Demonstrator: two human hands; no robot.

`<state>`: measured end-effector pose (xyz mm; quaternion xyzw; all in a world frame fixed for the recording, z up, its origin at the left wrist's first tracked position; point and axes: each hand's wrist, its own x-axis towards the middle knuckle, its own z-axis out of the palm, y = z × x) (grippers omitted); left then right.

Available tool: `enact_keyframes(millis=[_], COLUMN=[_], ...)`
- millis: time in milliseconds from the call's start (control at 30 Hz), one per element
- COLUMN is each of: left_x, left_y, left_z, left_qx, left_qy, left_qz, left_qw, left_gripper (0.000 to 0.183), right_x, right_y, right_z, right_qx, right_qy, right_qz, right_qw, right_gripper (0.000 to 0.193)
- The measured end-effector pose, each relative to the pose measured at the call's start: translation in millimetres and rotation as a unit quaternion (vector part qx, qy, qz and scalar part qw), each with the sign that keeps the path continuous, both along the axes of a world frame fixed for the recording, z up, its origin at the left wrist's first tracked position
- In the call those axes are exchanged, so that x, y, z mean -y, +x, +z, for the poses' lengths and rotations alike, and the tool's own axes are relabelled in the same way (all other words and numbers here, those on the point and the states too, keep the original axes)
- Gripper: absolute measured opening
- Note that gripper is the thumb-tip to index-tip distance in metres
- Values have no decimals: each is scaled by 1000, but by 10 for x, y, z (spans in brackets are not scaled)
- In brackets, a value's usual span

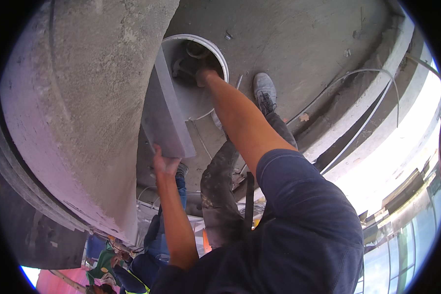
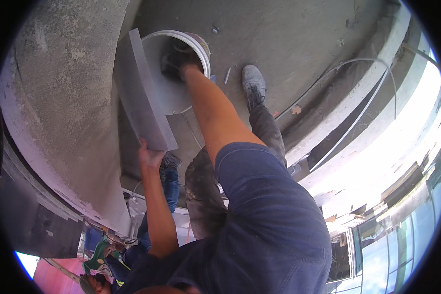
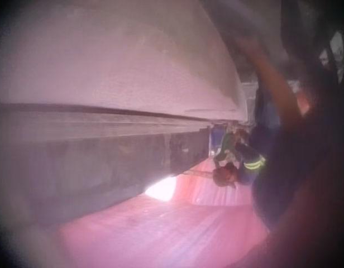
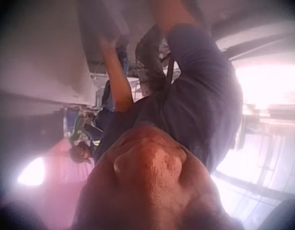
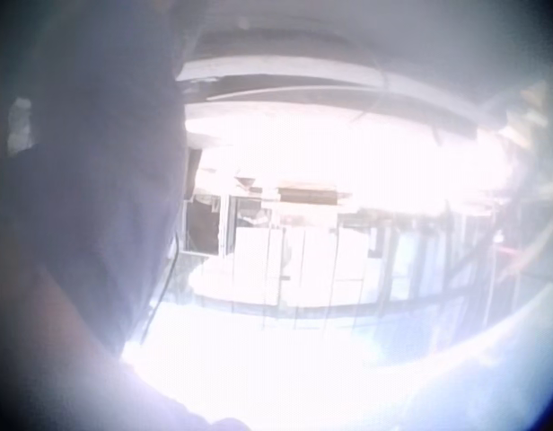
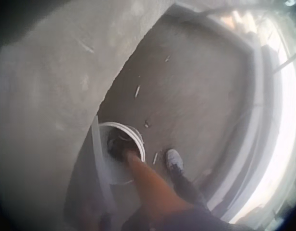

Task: The person lifts and positions large stone slabs onto a curved architectural element, using a rubber mallet to tap them into place. A coworker assists by holding and aligning the slabs while the person secures them.

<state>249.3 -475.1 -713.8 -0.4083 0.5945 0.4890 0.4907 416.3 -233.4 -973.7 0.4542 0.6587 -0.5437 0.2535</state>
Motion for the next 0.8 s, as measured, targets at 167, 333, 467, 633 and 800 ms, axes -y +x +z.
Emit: enact_keyframes(millis=[167,333,467,633,800], left_x=[-306,308,273,213,119], left_y=[229,114,445,931,1275], left_z=[-142,-499,-594,-600,-868], left_qx=[31,46,75,80,44], left_qy=[6,18,35,37,81], left_qz=[-20,83,31,-21,68], left_qw=[999,995,996,996,993], left_gripper=[57,55,61,66,45], right_x=[321,623,820,696,781], right_y=[90,419,527,730,1156], right_z=[59,2266,2493,2430,2828], right_qx=[-132,-236,-113,-78,-89], right_qy=[53,-80,-10,31,180], right_qz=[-293,-508,-489,-418,-400], right_qw=[945,825,865,905,894], right_gripper=[37,61,40,34,25])
